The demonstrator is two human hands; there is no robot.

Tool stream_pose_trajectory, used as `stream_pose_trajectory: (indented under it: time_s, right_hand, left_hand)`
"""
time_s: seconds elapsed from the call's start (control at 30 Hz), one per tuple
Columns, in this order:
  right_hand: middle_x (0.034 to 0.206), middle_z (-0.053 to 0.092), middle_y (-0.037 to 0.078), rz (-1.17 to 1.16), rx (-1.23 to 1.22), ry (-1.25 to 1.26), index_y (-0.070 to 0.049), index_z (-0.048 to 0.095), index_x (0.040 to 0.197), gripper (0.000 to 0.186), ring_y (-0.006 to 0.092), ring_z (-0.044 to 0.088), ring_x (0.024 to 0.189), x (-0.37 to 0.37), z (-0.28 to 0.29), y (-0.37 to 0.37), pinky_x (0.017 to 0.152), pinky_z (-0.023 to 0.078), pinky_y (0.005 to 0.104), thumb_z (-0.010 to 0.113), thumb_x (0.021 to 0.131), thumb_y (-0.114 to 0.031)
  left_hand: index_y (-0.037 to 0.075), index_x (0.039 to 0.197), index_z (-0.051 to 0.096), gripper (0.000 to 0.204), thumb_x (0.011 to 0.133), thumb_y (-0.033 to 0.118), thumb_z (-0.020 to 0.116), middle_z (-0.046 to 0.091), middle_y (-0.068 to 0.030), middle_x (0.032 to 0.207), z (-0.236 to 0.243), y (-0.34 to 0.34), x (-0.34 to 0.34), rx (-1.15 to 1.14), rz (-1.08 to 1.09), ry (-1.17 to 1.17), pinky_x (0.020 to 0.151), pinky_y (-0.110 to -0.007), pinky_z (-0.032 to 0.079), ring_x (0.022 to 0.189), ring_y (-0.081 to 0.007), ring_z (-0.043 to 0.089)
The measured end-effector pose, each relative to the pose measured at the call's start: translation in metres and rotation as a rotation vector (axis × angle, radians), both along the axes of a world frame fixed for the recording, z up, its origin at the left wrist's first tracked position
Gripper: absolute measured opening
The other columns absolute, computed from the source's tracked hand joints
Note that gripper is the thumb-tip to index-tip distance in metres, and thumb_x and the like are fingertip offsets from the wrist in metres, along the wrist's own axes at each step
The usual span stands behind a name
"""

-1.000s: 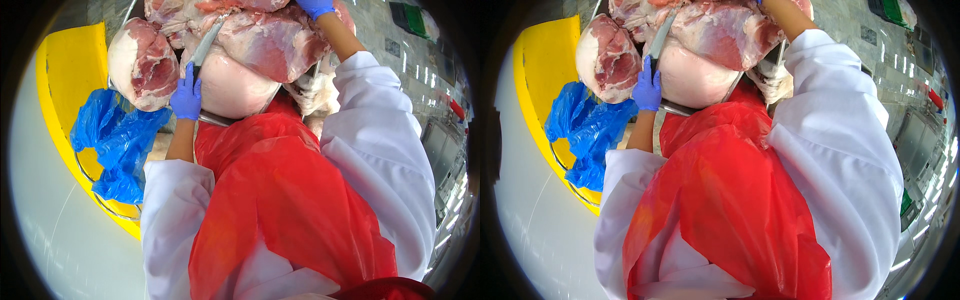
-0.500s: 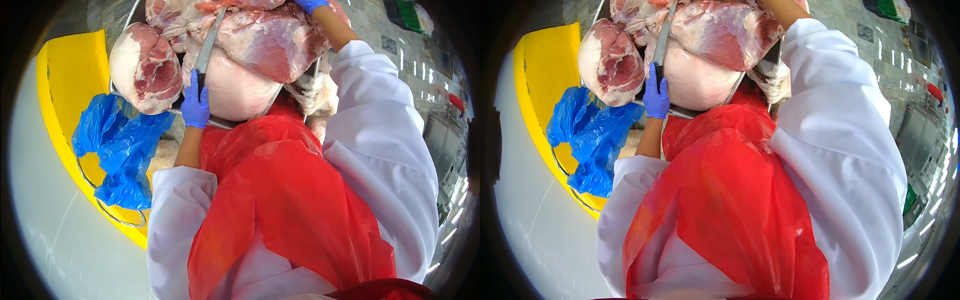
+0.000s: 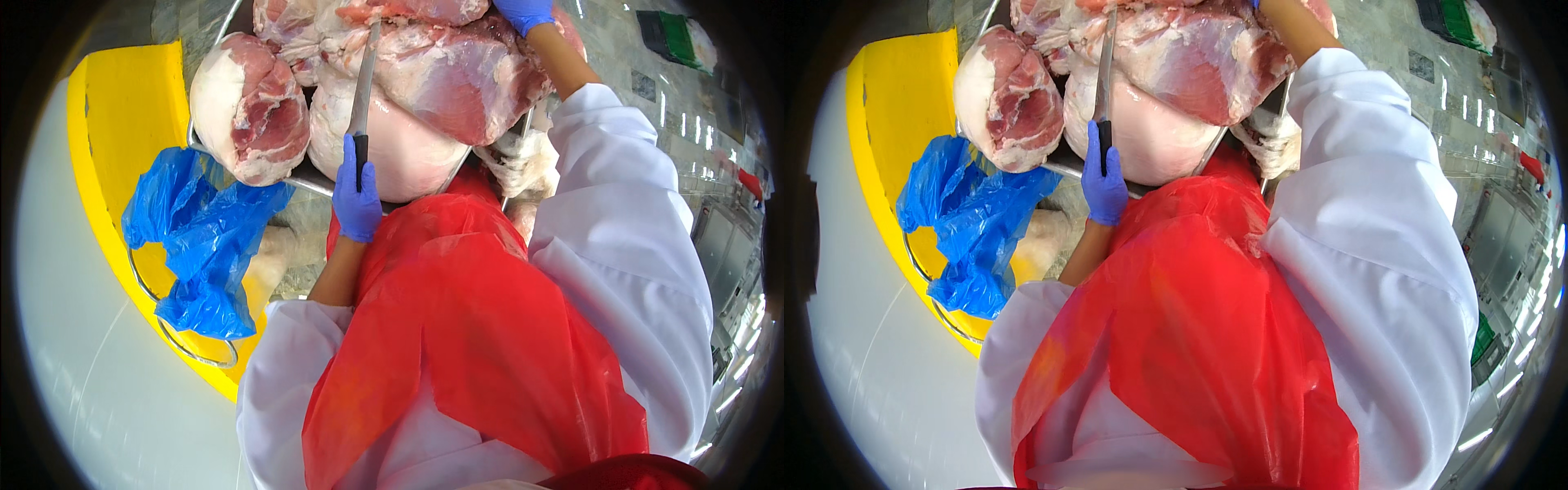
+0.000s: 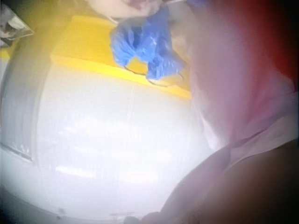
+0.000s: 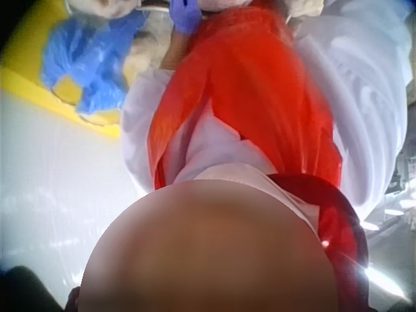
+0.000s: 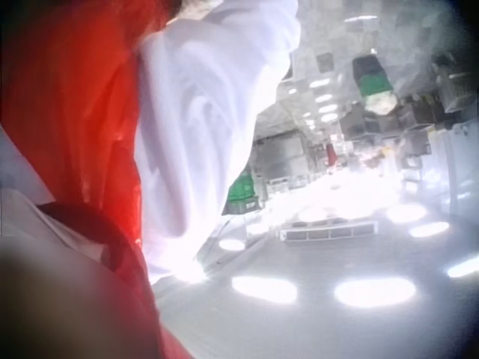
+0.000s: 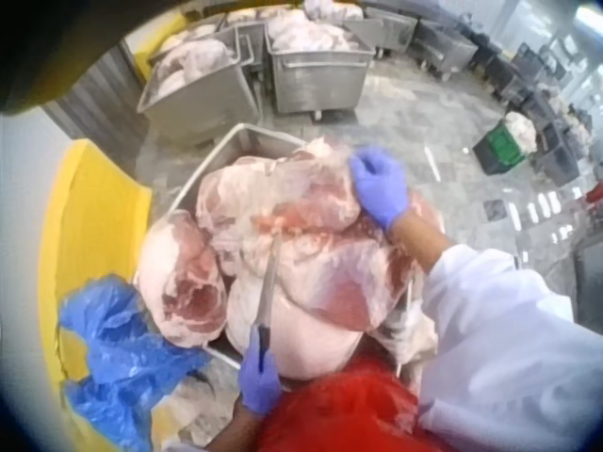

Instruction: The person is cutting raw meat with a knife. They are wearing blue gloves and a red apron. The meat is placed on a metal tray, and the person is using a knife to cut it into smaller pieces.

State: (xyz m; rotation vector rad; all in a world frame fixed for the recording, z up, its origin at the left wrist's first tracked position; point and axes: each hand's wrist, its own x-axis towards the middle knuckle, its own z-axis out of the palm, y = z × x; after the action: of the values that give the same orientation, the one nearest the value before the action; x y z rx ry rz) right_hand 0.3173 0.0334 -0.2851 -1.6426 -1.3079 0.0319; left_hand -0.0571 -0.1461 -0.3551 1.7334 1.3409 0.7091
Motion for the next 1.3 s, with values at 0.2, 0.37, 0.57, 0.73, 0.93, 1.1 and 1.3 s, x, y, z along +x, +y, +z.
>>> stream_pose_trajectory:
  time_s: [0.2, 0.37, 0.57, 0.73, 0.93, 1.1, 1.3]
  right_hand:
    - [0.085, 0.072, 0.018, -0.078, -0.117, 0.069, 0.001, 0.072, 0.095, 0.022, 0.0251, 0.068, 0.077, -0.001, -0.001, 0.0, 0.076, 0.054, 0.0387, 0.068, 0.095, -0.02]
    - [0.083, 0.072, 0.018, -0.075, -0.08, 0.022, 0.002, 0.072, 0.095, 0.024, 0.0244, 0.067, 0.076, -0.003, 0.001, 0.0, 0.075, 0.053, 0.0394, 0.067, 0.096, -0.022]
    - [0.084, 0.069, 0.022, -0.082, -0.16, -0.112, 0.001, 0.071, 0.093, 0.025, 0.031, 0.066, 0.075, 0.001, 0.006, 0.0, 0.074, 0.052, 0.042, 0.064, 0.097, -0.023]
    - [0.085, 0.068, 0.023, -0.079, -0.085, 0.045, 0.0, 0.07, 0.092, 0.025, 0.0366, 0.066, 0.076, -0.006, 0.003, -0.001, 0.076, 0.052, 0.044, 0.064, 0.097, -0.023]
    - [0.088, 0.071, 0.022, -0.085, -0.103, 0.014, 0.0, 0.071, 0.093, 0.025, 0.0333, 0.067, 0.077, -0.003, 0.001, -0.002, 0.076, 0.053, 0.0433, 0.064, 0.098, -0.024]
    - [0.088, 0.071, 0.02, -0.052, -0.102, 0.041, -0.002, 0.072, 0.094, 0.022, 0.032, 0.066, 0.076, -0.005, 0.0, -0.001, 0.076, 0.053, 0.0425, 0.065, 0.097, -0.023]
    - [0.085, 0.069, 0.02, -0.066, -0.062, -0.012, -0.003, 0.071, 0.092, 0.021, 0.0321, 0.065, 0.074, -0.002, -0.002, -0.001, 0.073, 0.053, 0.0424, 0.065, 0.097, -0.022]
  left_hand:
    - [0.001, 0.161, 0.031, 0.058, 0.108, 0.014, 0.05, 0.049, -0.0129, 0.155, 0.018, -0.013, 0.013, -0.27, 0.067, -0.334, 0.103, -0.03, 0.045, 0.124, -0.0186, 0.056]
    - [0.002, 0.162, 0.029, 0.059, 0.108, 0.013, 0.05, 0.05, -0.0096, 0.151, 0.026, -0.006, 0.005, -0.394, 0.207, -0.415, 0.086, -0.025, 0.041, 0.102, -0.0123, 0.048]
    - [-0.001, 0.161, 0.028, 0.058, 0.108, 0.012, 0.049, 0.037, -0.0155, 0.164, 0.044, 0.013, -0.022, -0.13, 0.172, -0.373, 0.119, -0.034, 0.032, 0.146, -0.0228, 0.04]
    - [-0.003, 0.157, 0.037, 0.056, 0.107, 0.013, 0.054, 0.043, -0.0174, 0.161, 0.051, 0.007, -0.042, -0.081, 0.137, -0.254, 0.117, -0.034, 0.036, 0.145, -0.0228, 0.044]
    - [0.008, 0.154, 0.048, 0.056, 0.1, 0.013, 0.062, 0.068, -0.0212, 0.124, 0.074, 0.0, -0.047, 0.01, 0.011, 0.056, 0.092, -0.04, 0.052, 0.107, -0.0324, 0.067]
    - [0.009, 0.154, 0.047, 0.058, 0.098, 0.009, 0.061, 0.068, -0.0211, 0.105, 0.125, 0.005, -0.042, 0.002, -0.137, 0.147, 0.082, -0.04, 0.052, 0.089, -0.032, 0.064]
    - [0.005, 0.155, 0.045, 0.055, 0.102, 0.011, 0.057, 0.066, -0.0132, 0.093, 0.145, 0.007, -0.017, -0.155, -0.133, -0.024, 0.073, -0.038, 0.051, 0.077, -0.0221, 0.06]
